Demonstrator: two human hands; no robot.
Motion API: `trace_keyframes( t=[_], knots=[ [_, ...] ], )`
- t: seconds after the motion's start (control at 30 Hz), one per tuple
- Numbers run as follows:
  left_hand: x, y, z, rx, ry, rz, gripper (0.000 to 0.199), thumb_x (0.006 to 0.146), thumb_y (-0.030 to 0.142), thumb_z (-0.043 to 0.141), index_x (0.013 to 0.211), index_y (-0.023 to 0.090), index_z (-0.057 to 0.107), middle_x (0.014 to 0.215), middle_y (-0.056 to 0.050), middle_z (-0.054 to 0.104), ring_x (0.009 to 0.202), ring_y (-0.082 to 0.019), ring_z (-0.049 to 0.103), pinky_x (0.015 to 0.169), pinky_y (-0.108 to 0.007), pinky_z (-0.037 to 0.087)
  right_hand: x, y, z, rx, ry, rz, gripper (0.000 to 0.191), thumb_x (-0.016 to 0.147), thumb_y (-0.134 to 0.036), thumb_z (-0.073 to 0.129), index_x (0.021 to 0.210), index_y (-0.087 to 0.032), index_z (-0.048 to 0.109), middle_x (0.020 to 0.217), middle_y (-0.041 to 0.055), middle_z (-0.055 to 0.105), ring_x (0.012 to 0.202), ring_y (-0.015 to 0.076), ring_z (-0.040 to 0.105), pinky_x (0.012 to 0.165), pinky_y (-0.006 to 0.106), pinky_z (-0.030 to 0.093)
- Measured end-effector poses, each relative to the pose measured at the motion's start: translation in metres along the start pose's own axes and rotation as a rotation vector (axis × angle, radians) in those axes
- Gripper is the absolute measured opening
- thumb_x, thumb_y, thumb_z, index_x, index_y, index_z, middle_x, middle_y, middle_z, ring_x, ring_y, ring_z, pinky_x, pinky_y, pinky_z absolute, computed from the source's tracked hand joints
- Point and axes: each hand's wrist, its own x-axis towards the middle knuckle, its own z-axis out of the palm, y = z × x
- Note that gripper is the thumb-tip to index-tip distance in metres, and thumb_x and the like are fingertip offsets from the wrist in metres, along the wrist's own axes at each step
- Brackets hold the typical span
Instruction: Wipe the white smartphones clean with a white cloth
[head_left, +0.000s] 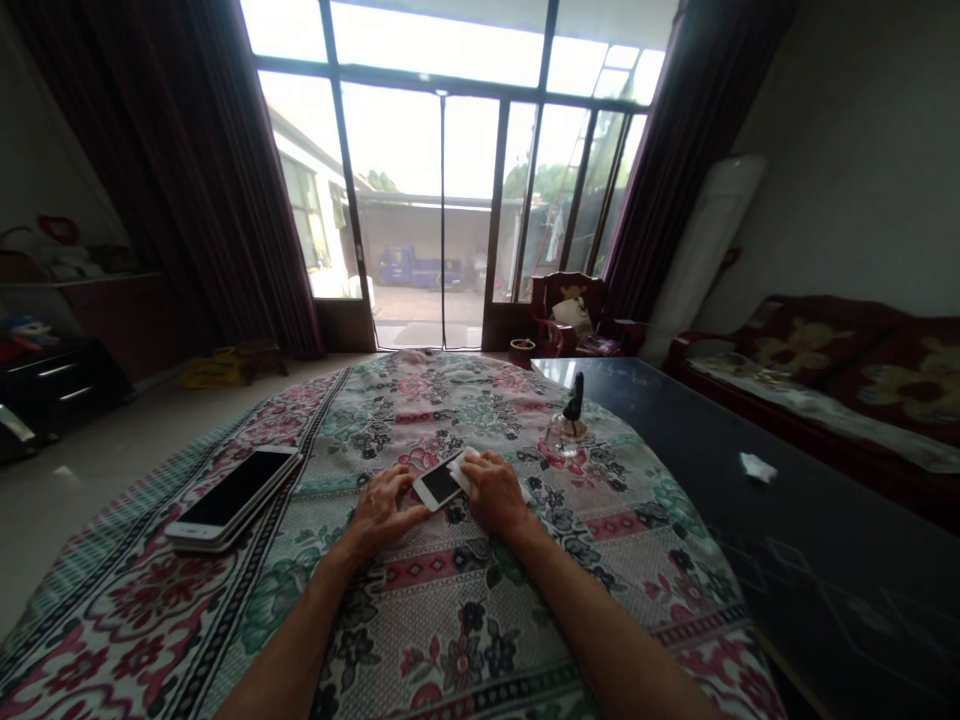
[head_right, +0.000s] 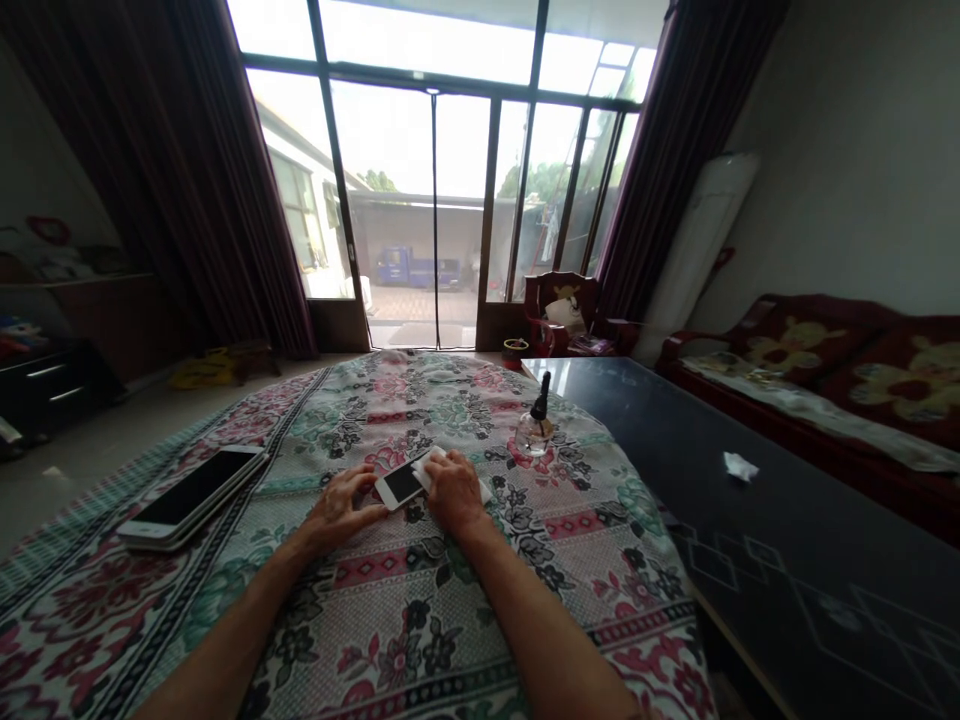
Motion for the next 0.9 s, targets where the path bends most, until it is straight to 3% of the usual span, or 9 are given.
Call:
trace_keyframes(
  t=[0.13,0.27,0.47,0.63,0.73,0.9],
  knots=[
    [-0.001,0.001,0.003,0.008,0.024,-0.034,0.049,0.066,0.045,0.074,0.105,0.017,0.066,0.13,-0.013,0.057,0.124,-0.033,0.049,0.106,-0.044,0.036,0.004,0.01,0.002,-0.046,0.013,0.125,0.036,0.086,-0.013,0.045,0.114,-0.024,0.065,0.132,0.0021,0.058,0.12,0.0218,0.046,0.099,0.033,0.033],
    [-0.001,0.004,0.005,0.022,0.036,-0.053,0.045,0.069,0.041,0.073,0.106,0.017,0.065,0.132,-0.014,0.056,0.125,-0.032,0.048,0.106,-0.044,0.035,0.004,0.005,0.004,-0.061,0.017,0.143,0.037,0.086,-0.014,0.044,0.117,-0.022,0.063,0.133,0.0045,0.057,0.124,0.024,0.042,0.099,0.035,0.032],
    [-0.001,0.001,0.008,0.029,0.047,-0.062,0.046,0.066,0.04,0.075,0.105,0.017,0.065,0.132,-0.014,0.056,0.125,-0.032,0.049,0.107,-0.043,0.035,-0.002,-0.024,0.009,-0.004,-0.051,-0.079,0.035,0.084,-0.018,0.048,0.117,-0.02,0.06,0.134,0.0069,0.055,0.126,0.0248,0.039,0.103,0.038,0.03],
    [-0.001,-0.002,0.011,0.055,0.078,-0.04,0.047,0.067,0.042,0.072,0.105,0.015,0.065,0.131,-0.016,0.057,0.124,-0.033,0.049,0.105,-0.044,0.038,-0.004,-0.039,0.007,0.089,-0.099,-0.314,0.031,0.084,-0.02,0.05,0.112,-0.022,0.062,0.126,0.0027,0.06,0.12,0.0219,0.043,0.1,0.035,0.033],
    [-0.002,0.001,0.008,0.065,0.047,-0.03,0.046,0.067,0.043,0.072,0.103,0.015,0.066,0.131,-0.016,0.056,0.124,-0.033,0.05,0.105,-0.044,0.038,0.001,-0.028,0.005,0.103,-0.1,-0.267,0.032,0.085,-0.015,0.048,0.11,-0.025,0.065,0.125,-0.0004,0.061,0.116,0.0204,0.046,0.1,0.033,0.034],
    [-0.002,0.005,0.003,0.052,0.032,-0.054,0.045,0.067,0.041,0.074,0.104,0.016,0.067,0.133,-0.016,0.055,0.126,-0.033,0.048,0.106,-0.044,0.036,0.013,0.004,0.002,0.04,-0.056,-0.035,0.04,0.084,-0.011,0.044,0.114,-0.026,0.065,0.135,-0.0017,0.056,0.122,0.0208,0.044,0.104,0.034,0.031]
  ],
)
